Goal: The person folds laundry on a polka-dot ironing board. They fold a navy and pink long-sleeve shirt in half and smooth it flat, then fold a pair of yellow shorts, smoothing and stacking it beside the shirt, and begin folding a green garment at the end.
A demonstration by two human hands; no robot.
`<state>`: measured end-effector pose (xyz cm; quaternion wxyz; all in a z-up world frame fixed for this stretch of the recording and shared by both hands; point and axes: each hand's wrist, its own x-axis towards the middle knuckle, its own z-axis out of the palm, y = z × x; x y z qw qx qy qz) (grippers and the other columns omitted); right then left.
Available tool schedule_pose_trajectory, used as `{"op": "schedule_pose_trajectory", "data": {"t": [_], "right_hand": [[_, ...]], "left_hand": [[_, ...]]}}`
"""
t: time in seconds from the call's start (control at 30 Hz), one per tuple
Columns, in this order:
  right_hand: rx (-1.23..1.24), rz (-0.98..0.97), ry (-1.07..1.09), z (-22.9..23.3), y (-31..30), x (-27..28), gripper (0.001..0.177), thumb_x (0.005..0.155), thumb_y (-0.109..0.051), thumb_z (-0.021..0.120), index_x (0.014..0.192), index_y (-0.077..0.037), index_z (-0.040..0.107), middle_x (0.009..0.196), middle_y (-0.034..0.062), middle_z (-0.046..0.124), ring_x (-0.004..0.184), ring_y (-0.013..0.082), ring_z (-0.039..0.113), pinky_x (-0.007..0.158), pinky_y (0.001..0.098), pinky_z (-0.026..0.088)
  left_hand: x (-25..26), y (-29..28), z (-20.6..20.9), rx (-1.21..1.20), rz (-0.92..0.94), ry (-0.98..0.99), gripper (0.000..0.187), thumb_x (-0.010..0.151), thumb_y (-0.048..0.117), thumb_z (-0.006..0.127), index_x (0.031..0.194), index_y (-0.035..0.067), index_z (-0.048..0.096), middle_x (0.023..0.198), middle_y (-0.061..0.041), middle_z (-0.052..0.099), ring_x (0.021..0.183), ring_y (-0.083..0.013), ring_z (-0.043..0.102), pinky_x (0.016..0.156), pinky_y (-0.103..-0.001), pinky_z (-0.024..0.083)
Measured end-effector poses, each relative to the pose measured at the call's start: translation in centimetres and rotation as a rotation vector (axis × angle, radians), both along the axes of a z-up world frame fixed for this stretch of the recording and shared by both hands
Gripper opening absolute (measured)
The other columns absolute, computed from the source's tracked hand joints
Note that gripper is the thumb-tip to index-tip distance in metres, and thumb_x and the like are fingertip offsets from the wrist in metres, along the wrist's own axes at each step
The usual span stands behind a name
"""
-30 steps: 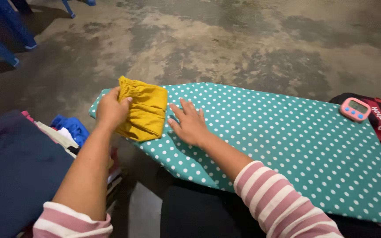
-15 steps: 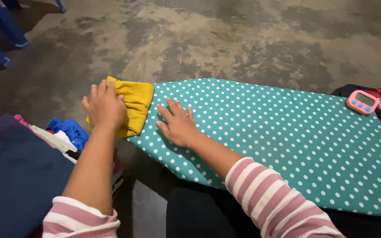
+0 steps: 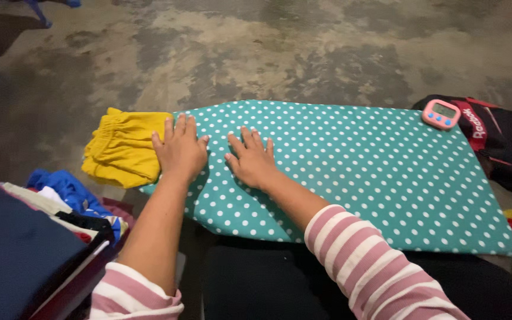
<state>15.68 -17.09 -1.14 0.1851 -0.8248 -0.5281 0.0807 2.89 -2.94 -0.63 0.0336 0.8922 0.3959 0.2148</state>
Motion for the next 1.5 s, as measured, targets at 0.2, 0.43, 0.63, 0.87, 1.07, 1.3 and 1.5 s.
{"op": "schedule_pose_trajectory", "data": {"t": [0.2,0.43,0.63,0.87,1.07,1.3,1.5], "right_hand": [[0.016,-0.084,-0.066,-0.5,-4.3,3.8,0.059,0.1,-0.048,0.046,0.154,-0.025,0.039,0.167,0.0151,0.02,0.154,0.0415,0.014,0.117,0.0714,0.007],[0.039,-0.184,-0.125,-0.5,-10.1,8.4,0.059,0.101,-0.048,0.045,0.154,-0.025,0.038,0.166,0.0159,0.021,0.153,0.0423,0.014,0.115,0.0723,0.007],[0.046,-0.295,-0.146,0.1,-16.0,12.2,0.059,0.101,-0.048,0.046,0.154,-0.024,0.039,0.166,0.015,0.022,0.153,0.0412,0.016,0.116,0.0724,0.008],[0.034,-0.421,-0.147,0.4,-23.6,16.8,0.057,0.1,-0.047,0.046,0.152,-0.025,0.041,0.165,0.0161,0.022,0.152,0.0413,0.016,0.115,0.0724,0.009],[0.007,-0.529,-0.195,0.3,-30.4,20.6,0.056,0.101,-0.047,0.047,0.151,-0.024,0.043,0.165,0.0171,0.024,0.152,0.0421,0.019,0.114,0.0742,0.012],[0.055,-0.634,-0.212,0.3,-38.6,25.4,0.056,0.101,-0.046,0.048,0.151,-0.022,0.044,0.164,0.0194,0.023,0.151,0.0438,0.019,0.113,0.0745,0.011],[0.075,-0.767,-0.219,-0.3,-46.9,29.4,0.059,0.1,-0.048,0.049,0.153,-0.021,0.042,0.165,0.0193,0.024,0.151,0.0438,0.019,0.114,0.0744,0.01]], "left_hand": [[4.7,-4.5,-0.7,-0.047,-0.073,0.031,0.063,0.096,0.045,0.056,0.15,0.014,0.047,0.161,-0.006,0.038,0.151,-0.0321,0.025,0.118,-0.064,0.011],[10.2,-10.4,-0.8,-0.116,-0.183,0.02,0.062,0.097,0.045,0.054,0.151,0.016,0.044,0.163,-0.004,0.036,0.151,-0.0314,0.024,0.118,-0.063,0.01],[15.0,-15.5,-0.4,-0.122,-0.278,0.018,0.063,0.097,0.046,0.054,0.151,0.016,0.044,0.162,-0.005,0.035,0.151,-0.0326,0.024,0.117,-0.064,0.011],[20.9,-22.0,-0.4,-0.149,-0.394,0.022,0.064,0.097,0.046,0.054,0.152,0.016,0.043,0.162,-0.004,0.036,0.151,-0.0334,0.025,0.117,-0.065,0.012],[25.6,-28.0,-0.1,-0.17,-0.499,0.031,0.063,0.098,0.046,0.052,0.153,0.016,0.042,0.162,-0.004,0.036,0.151,-0.0334,0.026,0.118,-0.064,0.013],[31.3,-35.5,0.5,-0.193,-0.646,0.034,0.063,0.097,0.045,0.053,0.152,0.016,0.042,0.162,-0.004,0.035,0.15,-0.0331,0.026,0.117,-0.064,0.013],[36.3,-43.2,0.5,-0.185,-0.775,0.02,0.061,0.098,0.045,0.054,0.151,0.016,0.044,0.161,-0.005,0.038,0.149,-0.0338,0.029,0.117,-0.063,0.017]]}}
